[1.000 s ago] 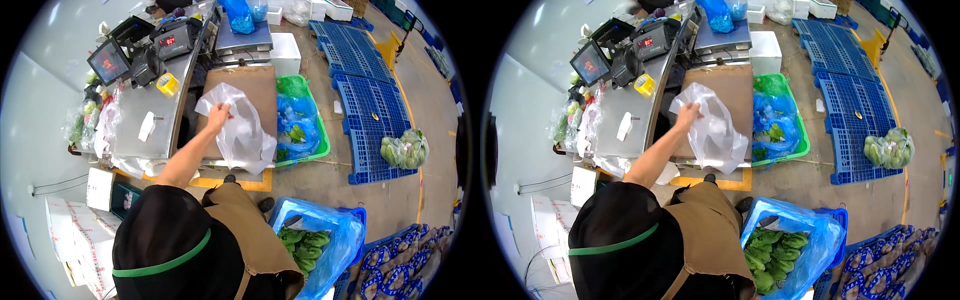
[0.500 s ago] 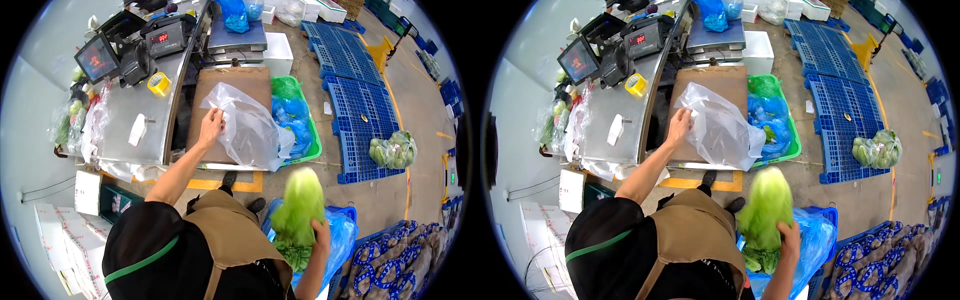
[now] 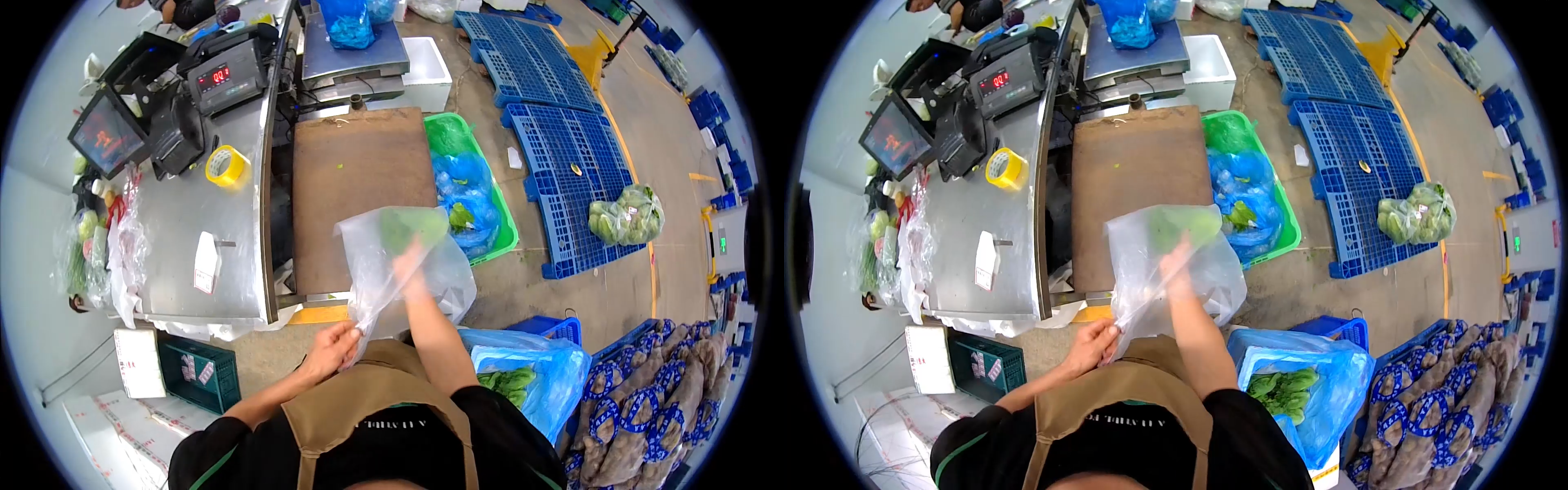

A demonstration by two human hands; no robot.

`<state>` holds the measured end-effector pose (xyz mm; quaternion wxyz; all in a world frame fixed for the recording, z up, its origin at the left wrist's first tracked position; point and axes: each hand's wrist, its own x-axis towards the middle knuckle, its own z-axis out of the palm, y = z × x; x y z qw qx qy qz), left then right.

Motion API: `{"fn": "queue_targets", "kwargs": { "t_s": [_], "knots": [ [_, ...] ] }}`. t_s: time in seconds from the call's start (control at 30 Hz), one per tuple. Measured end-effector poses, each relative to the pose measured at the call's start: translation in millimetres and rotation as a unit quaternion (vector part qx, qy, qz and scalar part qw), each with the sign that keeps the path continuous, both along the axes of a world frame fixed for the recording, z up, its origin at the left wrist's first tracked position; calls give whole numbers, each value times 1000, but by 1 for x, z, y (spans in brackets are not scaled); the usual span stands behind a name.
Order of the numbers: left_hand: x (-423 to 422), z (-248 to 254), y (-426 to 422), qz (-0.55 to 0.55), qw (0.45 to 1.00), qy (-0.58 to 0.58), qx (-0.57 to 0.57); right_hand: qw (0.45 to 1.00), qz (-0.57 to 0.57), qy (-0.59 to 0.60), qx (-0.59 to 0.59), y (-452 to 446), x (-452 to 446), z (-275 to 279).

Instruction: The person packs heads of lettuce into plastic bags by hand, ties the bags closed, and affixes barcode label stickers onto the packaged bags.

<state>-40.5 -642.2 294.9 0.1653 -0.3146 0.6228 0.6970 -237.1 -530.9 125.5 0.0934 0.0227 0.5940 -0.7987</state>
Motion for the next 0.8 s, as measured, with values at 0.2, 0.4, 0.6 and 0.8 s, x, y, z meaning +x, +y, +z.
{"fn": "queue_targets", "kwargs": {
  "t_s": [0.2, 0.4, 0.6, 0.8],
  "knots": [
    [-47, -2, -66, 113, 987, 114, 30, 867, -62, -386, -307, -69, -41, -65],
    [-122, 15, -85, 194, 945, 223, 139, 963, 129, -233, 53, -23, -1, 6],
    [-141, -24, -102, 135, 956, 227, 130, 993, -60, -85, -48, 160, 111, 79],
    [-152, -56, -121, 182, 976, 110, 36, 561, -534, -268, 573, 394, 327, -34]
  ]
}}
